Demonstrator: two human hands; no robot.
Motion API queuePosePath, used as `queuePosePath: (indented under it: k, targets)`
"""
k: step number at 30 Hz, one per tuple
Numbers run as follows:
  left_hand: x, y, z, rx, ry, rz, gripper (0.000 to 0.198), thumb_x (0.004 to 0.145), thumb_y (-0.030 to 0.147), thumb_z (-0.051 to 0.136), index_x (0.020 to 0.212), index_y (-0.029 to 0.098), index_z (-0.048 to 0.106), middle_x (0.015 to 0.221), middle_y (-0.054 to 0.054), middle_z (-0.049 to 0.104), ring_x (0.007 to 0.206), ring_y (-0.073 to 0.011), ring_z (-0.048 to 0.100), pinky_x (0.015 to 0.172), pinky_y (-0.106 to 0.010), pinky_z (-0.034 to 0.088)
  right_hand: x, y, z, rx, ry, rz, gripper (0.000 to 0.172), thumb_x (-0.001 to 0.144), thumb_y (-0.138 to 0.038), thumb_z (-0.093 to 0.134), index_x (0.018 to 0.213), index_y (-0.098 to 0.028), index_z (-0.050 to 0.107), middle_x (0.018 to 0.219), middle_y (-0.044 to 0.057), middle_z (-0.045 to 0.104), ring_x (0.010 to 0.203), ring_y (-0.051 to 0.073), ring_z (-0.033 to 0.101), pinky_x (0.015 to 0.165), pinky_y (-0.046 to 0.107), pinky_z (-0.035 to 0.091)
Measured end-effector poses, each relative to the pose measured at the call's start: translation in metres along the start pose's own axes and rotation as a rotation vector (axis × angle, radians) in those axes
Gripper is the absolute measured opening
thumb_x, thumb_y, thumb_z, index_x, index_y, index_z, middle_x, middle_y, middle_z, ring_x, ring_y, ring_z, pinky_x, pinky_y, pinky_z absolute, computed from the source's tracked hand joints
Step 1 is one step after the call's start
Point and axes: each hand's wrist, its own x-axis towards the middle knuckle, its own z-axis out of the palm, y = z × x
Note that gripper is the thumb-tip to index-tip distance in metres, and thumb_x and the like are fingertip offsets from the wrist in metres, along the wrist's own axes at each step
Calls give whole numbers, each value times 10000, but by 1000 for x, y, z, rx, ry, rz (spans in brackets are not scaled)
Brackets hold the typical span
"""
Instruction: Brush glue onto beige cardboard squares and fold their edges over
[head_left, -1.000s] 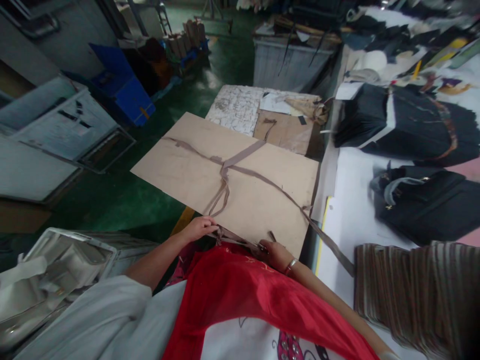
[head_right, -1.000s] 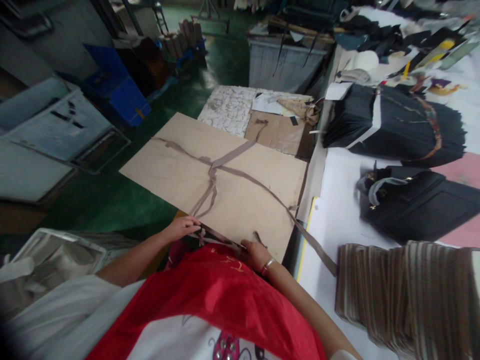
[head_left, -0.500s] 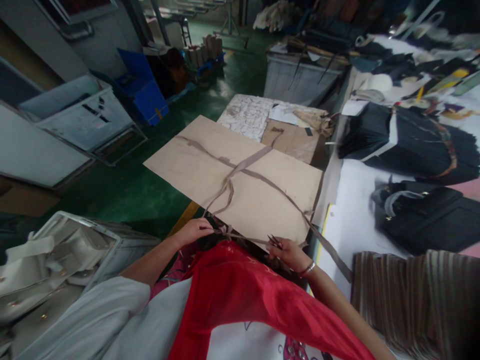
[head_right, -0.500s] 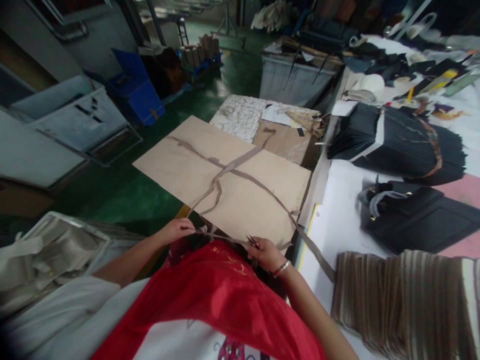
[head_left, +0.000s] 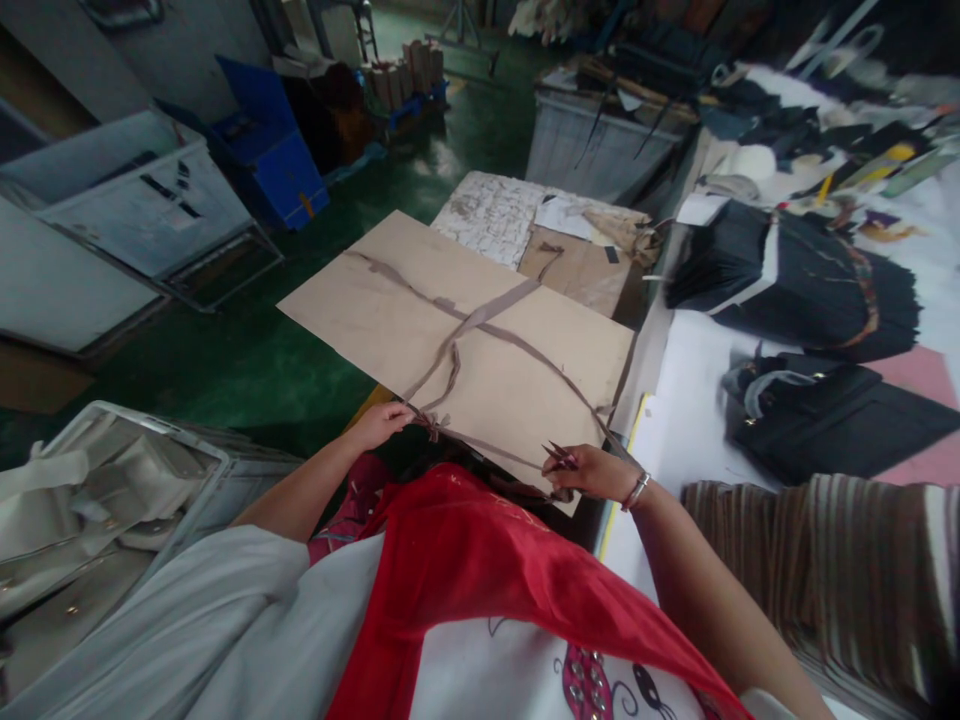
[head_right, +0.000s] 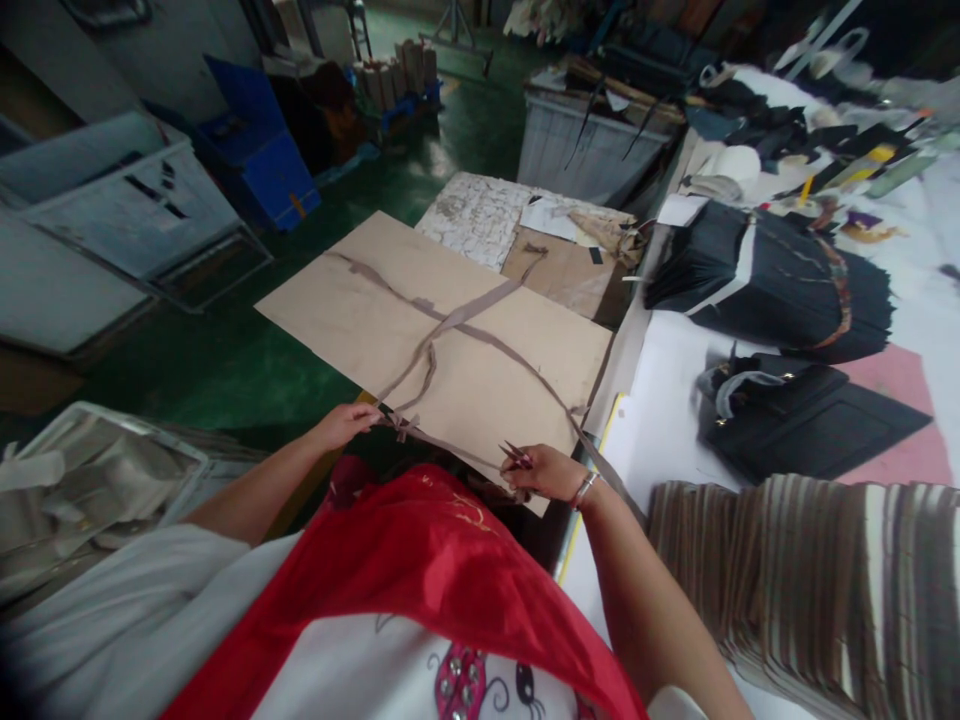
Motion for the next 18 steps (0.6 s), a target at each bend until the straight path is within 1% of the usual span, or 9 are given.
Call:
queuePosePath:
  k: [2, 4, 7, 10, 12, 13, 15, 17, 18]
  targets:
    - [2, 1, 3, -33, -5, -30, 458, 778, 537, 484, 949, 145, 648, 907, -53, 673, 734, -162, 619, 659, -254, 487, -7, 6, -8, 24, 1, 23, 387, 647, -459, 675, 809, -117, 592, 651, 25, 614, 566, 107, 554, 544, 226, 433]
    - [6, 2, 8, -23, 19, -52, 459, 774, 534, 482, 957, 145, 645, 893, -54, 673, 698, -161, 615, 656, -262, 485, -14, 8, -12, 45, -20, 18, 381, 637, -444, 690, 798, -114, 588, 651, 21, 613, 559, 97, 545, 525, 211, 417]
    - [10, 4, 12, 8, 49, -87, 443, 777, 511, 470, 958, 146, 644, 880, -57, 671, 679, -166, 615, 642, -266, 484, -20, 10, -13, 81, -85, 19, 382, 647, -434, 687, 817, -107, 585, 648, 17, 611, 506, 69, 503, 442, 178, 348]
    - [12, 0, 10, 43, 4, -76, 392, 779, 461, 468, 933, 151, 652, 926, -71, 672, 747, -186, 626, 665, -276, 493, -26, 14, -13, 101, -96, -12, 402, 677, -449, 667, 858, -98, 593, 664, 26, 612, 469, 49, 458, 381, 161, 266]
    - [9, -1, 6, 132, -51, -60, 317, 750, 389, 523, 909, 152, 660, 984, -87, 668, 851, -213, 625, 756, -304, 491, -29, 18, -12, 112, -78, -69, 391, 710, -466, 641, 827, -94, 599, 667, 34, 607, 468, 44, 444, 371, 162, 247]
    - [7, 1, 4, 193, -54, -56, 297, 726, 340, 556, 927, 147, 660, 1027, -100, 659, 924, -233, 612, 823, -328, 475, -30, 19, -12, 120, -62, -95, 387, 725, -475, 627, 798, -95, 597, 657, 34, 601, 459, 39, 429, 368, 164, 240]
    - [2, 14, 4, 295, 12, -41, 377, 692, 249, 585, 1047, 129, 628, 1138, -133, 615, 1080, -269, 548, 950, -376, 405, -31, 18, -9, 142, -23, -114, 389, 745, -492, 605, 747, -104, 578, 619, 19, 577, 421, 23, 372, 354, 169, 212]
    - [-3, 40, 11, 308, 97, 7, 489, 716, 219, 560, 1195, 121, 544, 1247, -148, 545, 1179, -271, 479, 1012, -392, 349, -30, 12, -5, 185, 12, -105, 392, 750, -505, 597, 723, -116, 554, 574, -10, 541, 386, 10, 307, 343, 173, 177]
    - [-4, 57, 17, 270, 102, 50, 504, 747, 230, 535, 1241, 131, 507, 1291, -141, 510, 1199, -258, 462, 1016, -383, 350, -29, 8, -2, 214, 26, -99, 392, 744, -507, 602, 722, -120, 547, 554, -25, 522, 375, 6, 284, 341, 173, 163]
